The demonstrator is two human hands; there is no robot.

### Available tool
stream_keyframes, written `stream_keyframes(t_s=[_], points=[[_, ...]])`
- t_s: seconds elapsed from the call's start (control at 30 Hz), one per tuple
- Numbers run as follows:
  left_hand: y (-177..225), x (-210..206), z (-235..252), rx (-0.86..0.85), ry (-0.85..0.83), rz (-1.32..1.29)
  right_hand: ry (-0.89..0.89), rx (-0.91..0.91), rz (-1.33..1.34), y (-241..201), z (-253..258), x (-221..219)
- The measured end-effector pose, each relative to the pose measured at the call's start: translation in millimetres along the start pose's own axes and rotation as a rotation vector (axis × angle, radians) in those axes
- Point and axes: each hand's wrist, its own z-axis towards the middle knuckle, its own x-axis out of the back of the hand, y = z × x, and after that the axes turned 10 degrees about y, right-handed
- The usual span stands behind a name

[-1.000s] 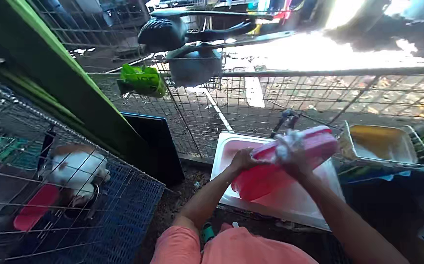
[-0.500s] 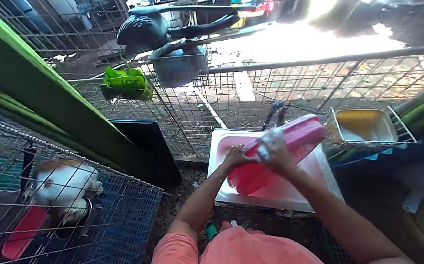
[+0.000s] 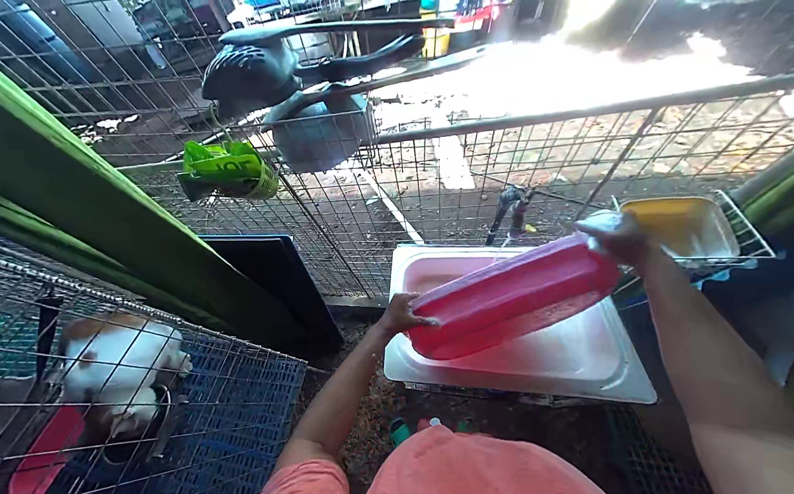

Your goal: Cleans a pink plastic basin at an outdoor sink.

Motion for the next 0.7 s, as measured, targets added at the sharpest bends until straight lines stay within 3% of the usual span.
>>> stream_keyframes(t_s=[0.07,0.1,0.2,0.27,0.3,0.47,0.5,0.57,0.6,0.63,0.7], points=[[34.4,-5.4,24.2,-0.002,-0.209,0.173,-0.024,0.119,-0.216,-54.8,-11.7,10.5],[57.2,-17.6,36.3,0.012,-0.227,0.162,-0.048,0.183,-0.327,-89.9,-25.2,7.4],[114.2,-56.1,58.2,-0.012,0.069,-0.144,-0.129,0.464,-0.472,-180.9,-74.6,-29.3],[111.7,-79.6,63.3,-0.055,0.259,-0.272,-0.137,0.595,-0.43,-173.1,-73.1,-51.1],[105.0,-86.8,61.8,-0.007,0.28,-0.323,-0.129,0.573,-0.38,-155.3,-62.5,-51.9],[77.4,-67.9,50.3,0.068,0.323,-0.376,0.091,0.087,-0.076,-22.1,32.0,-2.4],[78.1,-61.3,51.1,0.091,0.285,-0.311,0.122,0.004,-0.059,-13.7,36.0,2.9],[92.1,-48.9,61.6,0.103,0.184,-0.148,0.114,-0.071,-0.18,-37.8,26.2,0.9],[103.2,-46.3,68.6,0.09,0.158,-0.08,0.121,0.059,-0.29,-60.3,10.5,-9.6],[113.2,-47.4,73.6,0.074,0.155,-0.028,0.17,0.313,-0.381,-79.0,-9.5,-28.7],[119.4,-57.0,78.8,0.03,0.206,0.028,0.172,0.504,-0.381,-122.9,-56.1,-71.9]])
